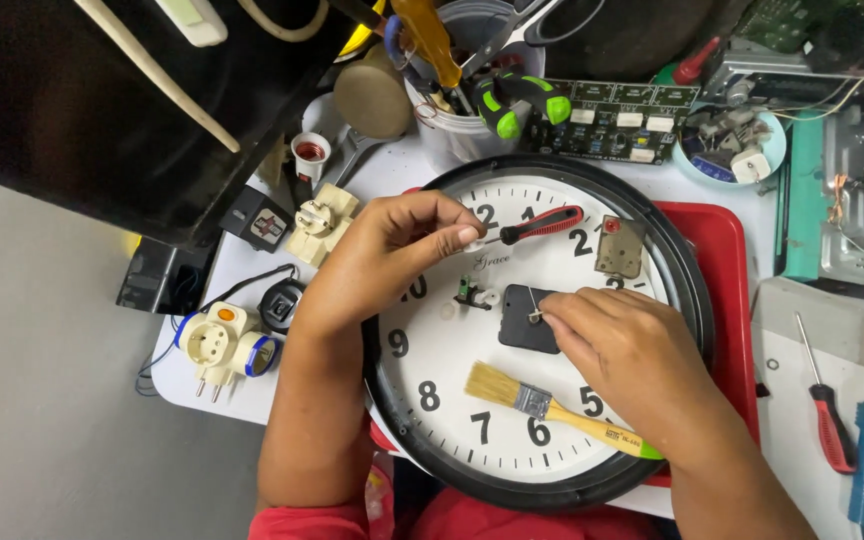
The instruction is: Reassembling the internal gear mechanism and electronic components of a wall clock on a repair bench.
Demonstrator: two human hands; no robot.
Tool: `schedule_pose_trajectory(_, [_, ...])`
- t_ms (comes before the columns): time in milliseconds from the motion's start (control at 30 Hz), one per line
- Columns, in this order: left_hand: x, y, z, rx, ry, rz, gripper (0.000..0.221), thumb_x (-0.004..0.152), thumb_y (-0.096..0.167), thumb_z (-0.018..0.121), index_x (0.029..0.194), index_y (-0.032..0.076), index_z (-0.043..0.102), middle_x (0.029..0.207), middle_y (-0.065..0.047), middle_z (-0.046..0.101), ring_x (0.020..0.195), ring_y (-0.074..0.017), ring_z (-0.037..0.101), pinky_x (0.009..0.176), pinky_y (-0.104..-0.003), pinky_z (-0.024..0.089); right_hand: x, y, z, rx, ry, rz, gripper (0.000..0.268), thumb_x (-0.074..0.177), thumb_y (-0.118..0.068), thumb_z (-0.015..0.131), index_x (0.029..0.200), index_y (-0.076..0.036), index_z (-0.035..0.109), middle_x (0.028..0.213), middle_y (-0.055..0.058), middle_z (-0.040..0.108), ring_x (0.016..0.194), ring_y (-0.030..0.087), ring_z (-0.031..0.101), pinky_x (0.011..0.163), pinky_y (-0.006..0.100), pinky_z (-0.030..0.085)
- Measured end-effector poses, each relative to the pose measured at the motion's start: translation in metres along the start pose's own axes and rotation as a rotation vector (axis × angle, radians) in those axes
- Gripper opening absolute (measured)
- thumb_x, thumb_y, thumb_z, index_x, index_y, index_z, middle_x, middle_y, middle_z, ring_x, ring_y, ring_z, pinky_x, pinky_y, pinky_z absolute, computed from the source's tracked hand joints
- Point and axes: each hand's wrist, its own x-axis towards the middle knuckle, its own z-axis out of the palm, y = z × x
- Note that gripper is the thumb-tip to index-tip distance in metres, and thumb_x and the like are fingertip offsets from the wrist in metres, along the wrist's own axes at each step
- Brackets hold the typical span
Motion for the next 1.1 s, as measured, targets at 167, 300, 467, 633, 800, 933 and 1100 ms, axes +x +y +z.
schedule_pose_trajectory(167, [-0.001,0.007,0.0,0.032,-0.007,0.003,0.013,0.099,0.02,0.067,0.101,0.007,0.072,0.094,0.002,0.072,0.088,-0.0055,0.064,0.081,-0.021,0.053,-0.001,0.007,-0.005,-0.05,0.015,0.118,0.007,0.097,-0.006,0.068,0.102,-0.008,0.071,0.089,0.002,0.074,0.078,0.024,0.069,0.071,0.04,0.054])
schedule_pose_trajectory(300, [-0.001,0.006,-0.002,0.043,-0.025,0.001,0.015,0.099,0.021,0.068,0.102,0.007,0.072,0.095,0.001,0.073,0.089,-0.0062,0.066,0.081,-0.021,0.055,-0.004,0.014,-0.009,-0.127,-0.073,0.257,0.005,0.099,-0.013,0.066,0.099,-0.012,0.07,0.085,0.002,0.073,0.072,0.023,0.068,0.062,0.041,0.052])
schedule_pose_trajectory(467, [-0.001,0.001,-0.003,-0.003,-0.025,0.028,0.013,0.101,0.019,0.066,0.103,0.008,0.071,0.097,0.002,0.073,0.091,-0.0047,0.065,0.082,-0.02,0.054,-0.006,0.02,-0.006,-0.182,-0.24,0.398,0.005,0.1,-0.021,0.064,0.1,-0.018,0.069,0.082,-0.002,0.074,0.07,0.024,0.07,0.057,0.044,0.051])
schedule_pose_trajectory(633, [-0.002,-0.001,-0.004,-0.021,-0.007,0.013,0.013,0.1,0.019,0.067,0.104,0.007,0.071,0.097,0.001,0.074,0.09,-0.0042,0.065,0.082,-0.019,0.054,-0.007,0.02,-0.004,-0.173,-0.167,0.344,0.013,0.099,-0.02,0.065,0.109,-0.016,0.074,0.096,-0.001,0.076,0.08,0.025,0.071,0.064,0.043,0.054])
schedule_pose_trajectory(800, [-0.002,0.0,-0.008,0.007,-0.002,0.037,0.014,0.101,0.02,0.066,0.105,0.007,0.071,0.096,0.003,0.072,0.09,-0.003,0.064,0.081,-0.018,0.053,-0.004,0.02,-0.007,-0.111,-0.071,0.282,0.02,0.1,-0.015,0.066,0.117,-0.01,0.076,0.112,0.002,0.079,0.096,0.024,0.074,0.08,0.04,0.057])
schedule_pose_trajectory(933, [-0.004,0.001,-0.01,0.011,0.023,0.045,0.014,0.101,0.021,0.066,0.103,0.008,0.071,0.092,0.003,0.071,0.086,-0.0027,0.062,0.079,-0.019,0.052,0.002,0.009,-0.017,-0.015,-0.009,0.203,0.017,0.1,-0.006,0.068,0.115,-0.003,0.075,0.111,0.007,0.078,0.099,0.025,0.073,0.086,0.039,0.056])
schedule_pose_trajectory(1100, [-0.005,0.002,-0.015,0.007,0.02,0.074,0.013,0.102,0.023,0.066,0.101,0.01,0.071,0.088,0.004,0.068,0.083,-0.0029,0.06,0.075,-0.019,0.049,0.015,-0.011,-0.027,-0.016,-0.01,0.133,0.017,0.098,-0.006,0.071,0.115,-0.004,0.076,0.109,0.007,0.078,0.096,0.023,0.073,0.086,0.038,0.057])
